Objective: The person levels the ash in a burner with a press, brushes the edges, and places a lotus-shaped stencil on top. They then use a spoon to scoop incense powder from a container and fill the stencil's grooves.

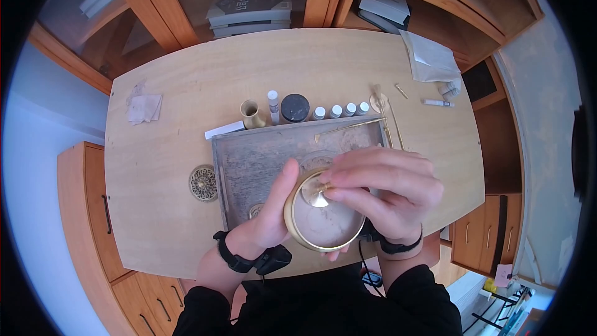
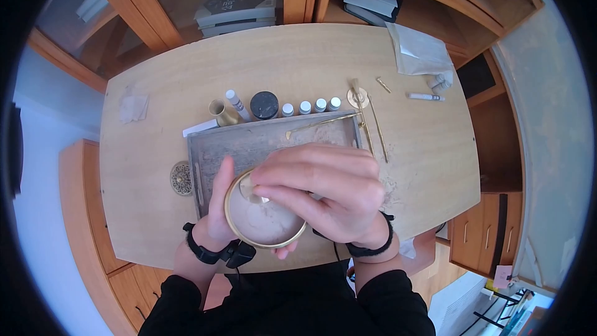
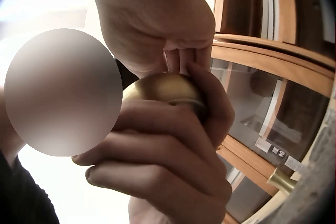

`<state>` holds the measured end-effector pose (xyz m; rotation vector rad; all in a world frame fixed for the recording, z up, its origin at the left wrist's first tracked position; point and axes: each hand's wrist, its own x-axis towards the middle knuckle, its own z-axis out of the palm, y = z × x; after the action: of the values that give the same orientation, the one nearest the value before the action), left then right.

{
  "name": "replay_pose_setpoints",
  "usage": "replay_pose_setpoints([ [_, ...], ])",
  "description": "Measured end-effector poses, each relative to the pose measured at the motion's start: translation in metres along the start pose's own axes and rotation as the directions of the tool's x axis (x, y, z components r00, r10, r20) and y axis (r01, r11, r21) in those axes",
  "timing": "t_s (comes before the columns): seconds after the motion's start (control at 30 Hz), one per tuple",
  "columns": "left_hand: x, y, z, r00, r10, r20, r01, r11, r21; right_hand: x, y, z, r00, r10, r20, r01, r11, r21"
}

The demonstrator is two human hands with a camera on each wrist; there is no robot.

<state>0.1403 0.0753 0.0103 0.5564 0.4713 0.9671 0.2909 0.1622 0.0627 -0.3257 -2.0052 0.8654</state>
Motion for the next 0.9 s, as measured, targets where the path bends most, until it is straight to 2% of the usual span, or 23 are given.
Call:
replay_pose_setpoints([
  [0.07,0.0,-0.001,-0.001,1.0,-0.001,-0.003,0.001,1.0,0.031,0.001,-0.001,-0.001,1.0,0.002,0.0,-0.002,1.0,-0.007],
  [0.13,0.0,-0.006,-0.004,0.999,0.013,0.045,-0.009,0.996,-0.087,0.0,-0.003,-0.002,1.0,0.013,0.004,-0.013,1.0,-0.001],
  [0.37,-0.001,-0.001,-0.006,0.996,0.084,0.009,-0.082,0.983,-0.165,-0.005,-0.006,-0.01,0.999,-0.013,-0.051,0.012,1.0,-0.026],
  [0.43,0.0,0.0,-0.008,0.994,0.104,0.035,-0.098,0.985,-0.142,-0.007,-0.004,-0.009,0.988,-0.101,-0.121,0.094,0.994,-0.057],
  [0.47,0.0,-0.001,-0.008,0.994,0.104,0.035,-0.098,0.985,-0.143,-0.006,-0.004,-0.008,0.988,-0.1,-0.12,0.094,0.994,-0.057],
  [0.53,0.001,-0.004,-0.007,0.994,0.106,0.034,-0.094,0.96,-0.264,-0.001,-0.008,-0.007,0.971,-0.238,-0.031,0.231,0.962,-0.147],
  [0.57,0.001,-0.006,-0.005,0.994,0.105,0.033,-0.093,0.96,-0.264,-0.001,-0.01,-0.007,0.971,-0.237,-0.031,0.23,0.962,-0.147],
  [0.63,0.002,-0.007,-0.003,0.982,0.079,-0.171,-0.12,0.962,-0.244,-0.001,-0.013,-0.005,0.968,-0.242,0.071,0.25,0.958,-0.14],
  [0.67,0.001,-0.007,-0.004,0.982,0.079,-0.171,-0.12,0.962,-0.245,-0.001,-0.013,-0.006,0.968,-0.241,0.071,0.249,0.958,-0.14],
  [0.73,0.0,-0.005,-0.006,0.998,0.048,0.042,-0.035,0.961,-0.274,0.001,-0.01,-0.008,0.968,-0.242,0.066,0.249,0.958,-0.139],
  [0.87,0.0,-0.003,-0.012,0.99,0.032,0.135,0.008,0.957,-0.291,-0.003,-0.002,-0.007,0.977,-0.211,-0.011,0.209,0.974,-0.085],
  [0.9,0.0,-0.003,-0.012,0.989,0.034,0.141,0.004,0.965,-0.263,-0.003,-0.003,-0.005,0.991,-0.133,-0.02,0.132,0.99,-0.05],
])
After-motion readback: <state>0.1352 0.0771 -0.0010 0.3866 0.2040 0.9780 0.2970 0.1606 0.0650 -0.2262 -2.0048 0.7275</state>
